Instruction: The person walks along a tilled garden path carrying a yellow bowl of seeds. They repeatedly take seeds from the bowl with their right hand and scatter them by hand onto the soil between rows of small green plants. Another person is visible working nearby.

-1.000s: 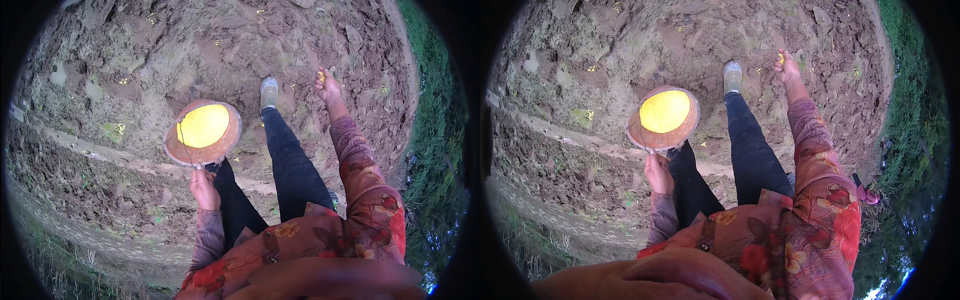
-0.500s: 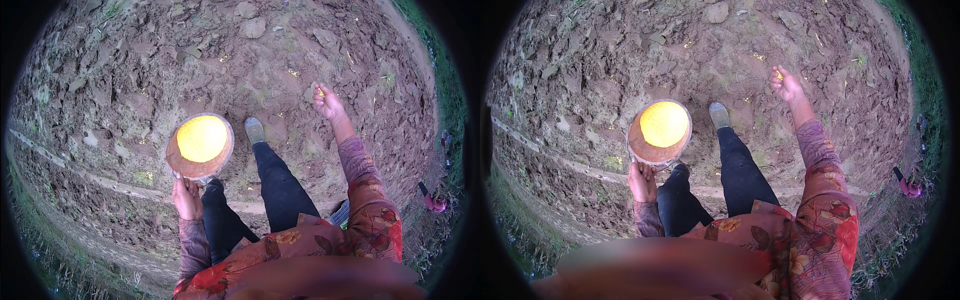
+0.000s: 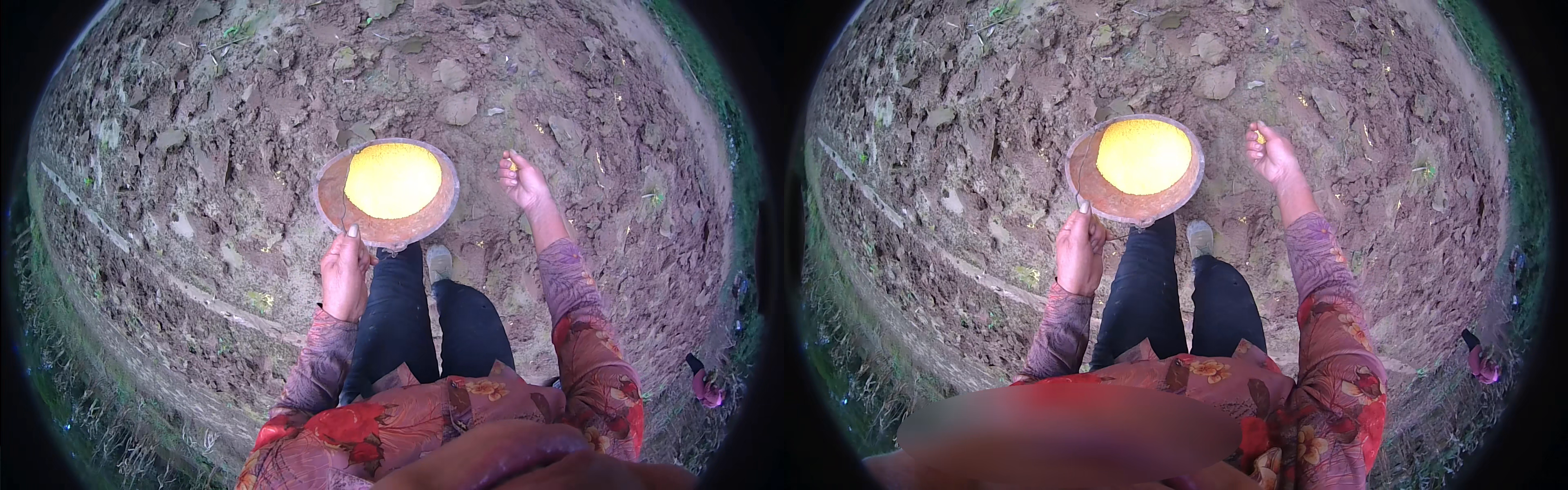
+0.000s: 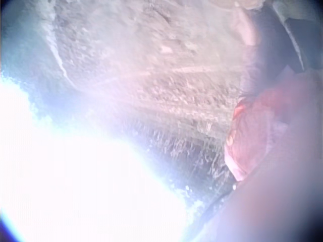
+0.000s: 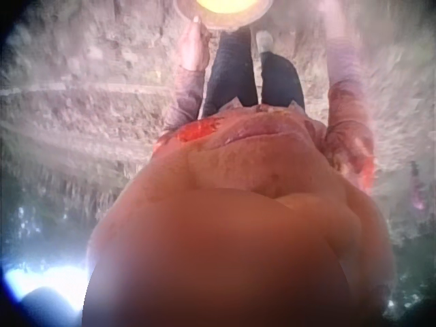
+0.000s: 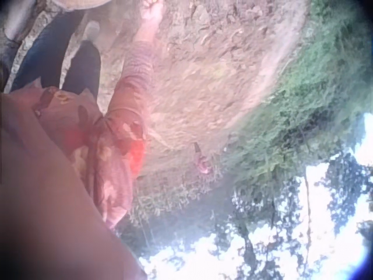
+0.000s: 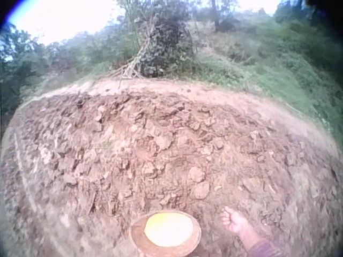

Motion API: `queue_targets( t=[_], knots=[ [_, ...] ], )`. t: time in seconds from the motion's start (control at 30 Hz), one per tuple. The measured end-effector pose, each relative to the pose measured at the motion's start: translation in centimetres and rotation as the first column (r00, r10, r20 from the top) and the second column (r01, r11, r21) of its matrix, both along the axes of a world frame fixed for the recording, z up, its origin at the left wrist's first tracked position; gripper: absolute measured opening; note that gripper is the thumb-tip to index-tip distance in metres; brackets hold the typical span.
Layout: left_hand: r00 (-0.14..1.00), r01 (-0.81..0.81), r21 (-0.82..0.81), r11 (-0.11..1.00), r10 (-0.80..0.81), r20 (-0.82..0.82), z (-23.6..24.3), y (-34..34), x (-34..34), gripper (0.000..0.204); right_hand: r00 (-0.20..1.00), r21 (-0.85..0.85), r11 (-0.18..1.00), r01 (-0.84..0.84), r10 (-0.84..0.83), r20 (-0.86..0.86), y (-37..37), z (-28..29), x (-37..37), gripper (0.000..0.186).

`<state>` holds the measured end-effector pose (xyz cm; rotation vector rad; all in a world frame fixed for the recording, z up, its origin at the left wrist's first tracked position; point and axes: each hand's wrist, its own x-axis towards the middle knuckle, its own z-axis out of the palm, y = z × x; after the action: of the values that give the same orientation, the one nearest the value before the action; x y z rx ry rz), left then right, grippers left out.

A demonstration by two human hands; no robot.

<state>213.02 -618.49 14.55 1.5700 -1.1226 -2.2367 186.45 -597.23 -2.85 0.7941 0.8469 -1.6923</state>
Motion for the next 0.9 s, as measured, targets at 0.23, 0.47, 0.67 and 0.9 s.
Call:
queue_targets(
  t=[0.23, 0.47, 0.67, 0.9],
  knots=[
    [0.998, 0.046, 0.155, 0.987, -0.053, 0.045, -4.3, -5.5, -7.0, 0.034, 0.974, 0.203, 0.965, -0.165, 0.192, -0.122, -14.3, -2.7, -7.6, 0.017],
    [0.993, 0.103, 0.262, 0.960, -0.113, 0.023, -2.9, -8.4, -13.0, 0.033, 0.639, 0.397, 0.662, -0.636, 0.740, -0.210, -19.1, 0.4, -5.8, 0.028],
    [0.984, 0.177, 0.279, 0.944, -0.168, -0.055, 0.1, -9.8, -16.7, 0.031, -0.346, 0.846, 0.025, -0.533, 0.906, -0.245, -24.5, -3.8, 1.2, 0.042],
    [0.990, 0.128, 0.252, 0.959, -0.111, -0.083, 1.6, -10.9, -21.0, 0.030, -0.477, 0.865, -0.119, -0.487, 0.866, -0.149, -27.1, -5.9, -1.5, 0.038]
  ],
)
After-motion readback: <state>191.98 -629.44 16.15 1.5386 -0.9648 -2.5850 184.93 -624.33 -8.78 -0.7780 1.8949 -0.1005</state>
